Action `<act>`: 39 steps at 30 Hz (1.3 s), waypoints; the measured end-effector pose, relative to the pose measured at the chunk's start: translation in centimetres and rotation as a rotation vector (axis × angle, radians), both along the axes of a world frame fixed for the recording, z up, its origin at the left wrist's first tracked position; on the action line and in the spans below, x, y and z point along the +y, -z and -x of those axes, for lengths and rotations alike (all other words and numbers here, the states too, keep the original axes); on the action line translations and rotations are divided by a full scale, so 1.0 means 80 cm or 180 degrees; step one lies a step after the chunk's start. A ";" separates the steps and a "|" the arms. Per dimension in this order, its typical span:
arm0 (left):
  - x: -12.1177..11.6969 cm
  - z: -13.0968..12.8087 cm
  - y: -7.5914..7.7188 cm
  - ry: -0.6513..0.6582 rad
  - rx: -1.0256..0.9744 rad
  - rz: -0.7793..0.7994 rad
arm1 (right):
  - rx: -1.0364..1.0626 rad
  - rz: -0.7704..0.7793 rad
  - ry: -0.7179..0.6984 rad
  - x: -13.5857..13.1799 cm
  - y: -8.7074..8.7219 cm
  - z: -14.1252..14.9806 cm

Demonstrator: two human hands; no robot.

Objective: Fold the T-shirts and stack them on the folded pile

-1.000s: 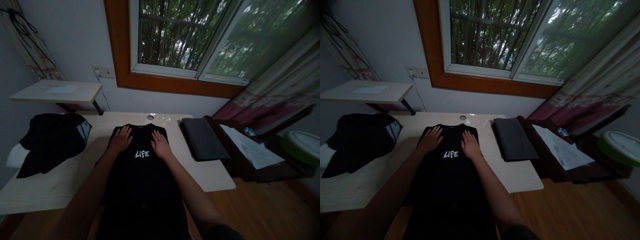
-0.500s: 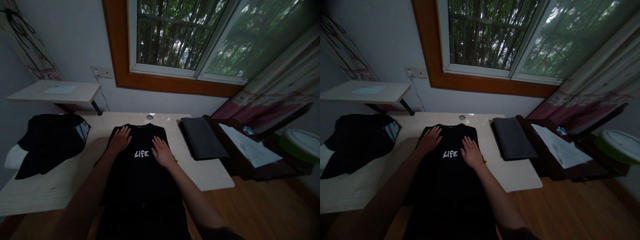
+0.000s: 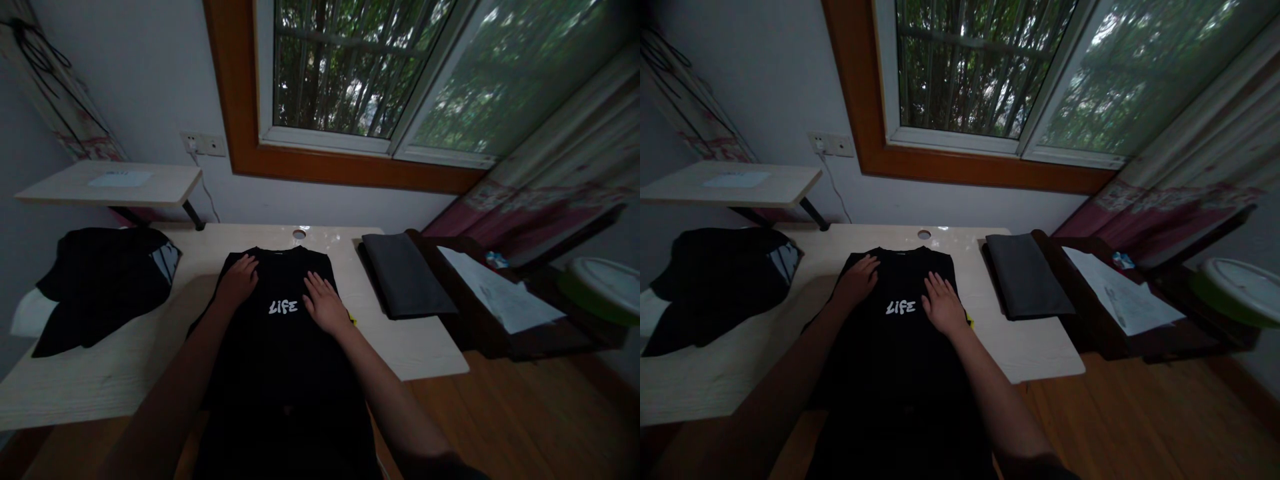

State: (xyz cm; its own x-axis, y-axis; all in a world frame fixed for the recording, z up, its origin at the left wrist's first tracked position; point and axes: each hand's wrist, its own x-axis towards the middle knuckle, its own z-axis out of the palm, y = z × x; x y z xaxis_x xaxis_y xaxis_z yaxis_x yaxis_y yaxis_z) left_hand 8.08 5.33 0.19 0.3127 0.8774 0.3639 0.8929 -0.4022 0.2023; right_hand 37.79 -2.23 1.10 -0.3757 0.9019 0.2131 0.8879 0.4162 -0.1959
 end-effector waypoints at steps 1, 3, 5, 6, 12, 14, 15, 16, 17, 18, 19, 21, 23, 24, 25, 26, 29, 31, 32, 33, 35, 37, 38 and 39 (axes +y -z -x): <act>0.000 0.000 0.000 0.0016 0.0030 0.0031 | 0.0007 -0.0009 -0.0003 0.000 0.000 0.000; 0.001 0.000 0.000 0.0029 0.0093 0.0087 | 0.0014 -0.0024 0.0003 0.000 0.001 0.000; 0.001 -0.001 -0.001 0.0027 0.0166 0.0126 | 0.0014 -0.0032 0.0014 0.000 0.001 0.000; 0.001 -0.001 -0.001 0.0023 0.0203 0.0135 | 0.0012 -0.0034 0.0020 0.000 0.001 -0.001; 0.000 -0.002 -0.004 0.0003 0.0348 0.0172 | -0.0003 -0.0018 0.0002 0.000 0.001 -0.001; -0.001 -0.003 -0.005 -0.0007 0.0385 0.0186 | 0.0014 -0.0022 0.0008 0.000 0.000 -0.002; -0.002 -0.004 -0.006 -0.0011 0.0420 0.0196 | 0.0023 -0.0023 0.0006 -0.001 0.000 -0.002; -0.003 -0.004 -0.006 -0.0016 0.0465 0.0210 | 0.0030 -0.0024 0.0007 -0.001 -0.001 -0.002; -0.005 -0.005 -0.007 -0.0024 0.0513 0.0227 | 0.0032 -0.0020 0.0005 -0.001 -0.001 -0.002; -0.007 -0.006 -0.007 -0.0034 0.0559 0.0247 | 0.0030 -0.0012 0.0006 -0.001 -0.002 -0.002; -0.010 -0.007 -0.007 -0.0054 0.0595 0.0263 | 0.0028 -0.0004 0.0010 -0.001 -0.002 -0.002; -0.019 -0.008 -0.007 -0.0086 0.0649 0.0271 | 0.0022 0.0015 0.0012 -0.001 -0.003 -0.002; -0.032 -0.009 -0.006 -0.0100 0.0683 0.0236 | 0.0016 0.0019 -0.0002 -0.001 -0.003 -0.002; -0.039 -0.010 -0.006 -0.0102 0.0698 0.0210 | 0.0014 0.0012 -0.0006 -0.001 -0.003 -0.002; -0.046 -0.010 -0.005 -0.0099 0.0712 0.0188 | 0.0012 0.0004 -0.0008 -0.001 -0.002 -0.002; -0.053 -0.010 -0.005 -0.0089 0.0727 0.0179 | 0.0013 -0.0004 -0.0007 -0.001 -0.002 -0.002; -0.075 -0.009 -0.005 -0.0062 0.0766 0.0226 | 0.0020 -0.0001 0.0006 0.000 0.000 -0.002; -0.088 -0.007 -0.005 -0.0041 0.0782 0.0274 | 0.0019 0.0017 0.0006 0.000 0.000 -0.002; -0.095 -0.005 -0.005 -0.0032 0.0784 0.0291 | 0.0016 0.0022 0.0007 0.000 0.000 -0.002; -0.102 -0.004 -0.004 -0.0019 0.0783 0.0302 | 0.0013 0.0025 0.0007 0.000 0.000 -0.002; -0.114 0.000 -0.004 0.0018 0.0775 0.0319 | 0.0011 0.0029 0.0010 0.000 -0.001 -0.002; -0.126 0.003 -0.003 0.0072 0.0765 0.0336 | 0.0009 0.0043 0.0002 0.000 -0.001 -0.002; -0.132 0.005 -0.003 0.0101 0.0759 0.0344 | 0.0009 0.0047 -0.0002 0.000 -0.002 -0.002; -0.138 0.007 -0.003 0.0125 0.0752 0.0347 | 0.0011 0.0045 -0.0002 0.000 -0.002 -0.002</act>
